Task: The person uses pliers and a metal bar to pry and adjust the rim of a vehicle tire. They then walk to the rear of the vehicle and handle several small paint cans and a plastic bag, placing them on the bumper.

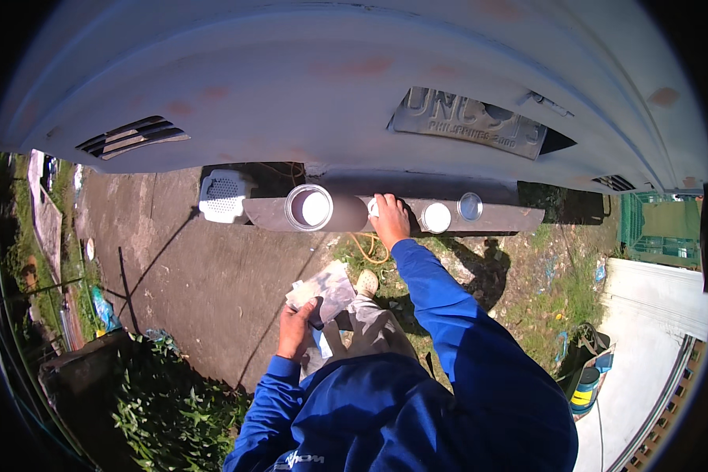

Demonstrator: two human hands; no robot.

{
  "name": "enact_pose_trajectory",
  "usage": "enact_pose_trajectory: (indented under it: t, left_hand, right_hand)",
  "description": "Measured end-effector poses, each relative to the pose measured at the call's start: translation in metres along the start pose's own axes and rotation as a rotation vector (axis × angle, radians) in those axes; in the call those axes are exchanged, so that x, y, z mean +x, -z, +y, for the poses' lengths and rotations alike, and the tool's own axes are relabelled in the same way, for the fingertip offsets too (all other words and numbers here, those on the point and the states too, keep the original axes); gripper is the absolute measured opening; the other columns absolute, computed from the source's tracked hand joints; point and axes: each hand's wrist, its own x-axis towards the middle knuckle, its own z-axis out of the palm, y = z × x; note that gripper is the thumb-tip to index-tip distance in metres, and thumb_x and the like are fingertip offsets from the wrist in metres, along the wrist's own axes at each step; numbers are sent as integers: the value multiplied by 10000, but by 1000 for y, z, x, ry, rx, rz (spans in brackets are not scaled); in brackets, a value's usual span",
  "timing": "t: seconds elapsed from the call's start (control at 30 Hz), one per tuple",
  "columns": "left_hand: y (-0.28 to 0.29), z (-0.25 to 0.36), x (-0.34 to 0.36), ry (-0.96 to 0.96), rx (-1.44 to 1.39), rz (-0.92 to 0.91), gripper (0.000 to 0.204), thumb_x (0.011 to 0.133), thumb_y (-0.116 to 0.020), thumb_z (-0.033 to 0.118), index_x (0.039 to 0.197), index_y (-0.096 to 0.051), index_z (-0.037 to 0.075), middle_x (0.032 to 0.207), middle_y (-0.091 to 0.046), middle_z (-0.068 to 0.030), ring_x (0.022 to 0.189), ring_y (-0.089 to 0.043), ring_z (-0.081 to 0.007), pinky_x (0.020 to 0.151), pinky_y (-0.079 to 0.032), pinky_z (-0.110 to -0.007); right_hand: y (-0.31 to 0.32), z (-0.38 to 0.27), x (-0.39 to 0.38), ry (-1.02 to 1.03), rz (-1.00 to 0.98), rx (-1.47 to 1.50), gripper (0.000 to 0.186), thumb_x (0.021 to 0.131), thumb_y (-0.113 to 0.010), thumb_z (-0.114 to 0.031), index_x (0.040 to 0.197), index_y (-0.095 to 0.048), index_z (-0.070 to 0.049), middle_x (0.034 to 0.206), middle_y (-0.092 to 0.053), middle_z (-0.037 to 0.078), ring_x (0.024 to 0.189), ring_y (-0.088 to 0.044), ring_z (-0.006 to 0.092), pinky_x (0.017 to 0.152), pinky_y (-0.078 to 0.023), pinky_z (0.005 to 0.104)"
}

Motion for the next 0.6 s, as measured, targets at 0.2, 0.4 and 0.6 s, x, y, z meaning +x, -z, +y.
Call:
enact_pose_trajectory:
  t: [0.2,0.4,0.6]
  left_hand:
    - [-51,-33,55,243,-151,-110,157,907,-575,98,976,-643,-26,879,-655,-60,778,-623,-175,666,-506,-341]
    - [-132,-57,134,13,-269,-141,292,963,-544,-4,1252,-558,32,1132,-668,-76,973,-638,-181,875,-512,-339]
    - [-137,-83,211,5,-189,4,135,963,-595,70,1066,-636,-6,886,-683,-57,690,-617,-172,629,-506,-325]
  right_hand:
    - [17,45,-45,-171,146,235,541,830,-726,-216,1296,-524,-29,1284,-513,202,1118,-586,384,940,-487,480]
    - [69,129,-188,-277,93,272,524,839,-739,-151,1281,-509,8,1170,-518,189,1049,-588,334,888,-494,424]
    - [80,160,-281,-411,46,252,511,837,-748,-152,1265,-517,3,1177,-533,195,1045,-579,344,920,-474,440]
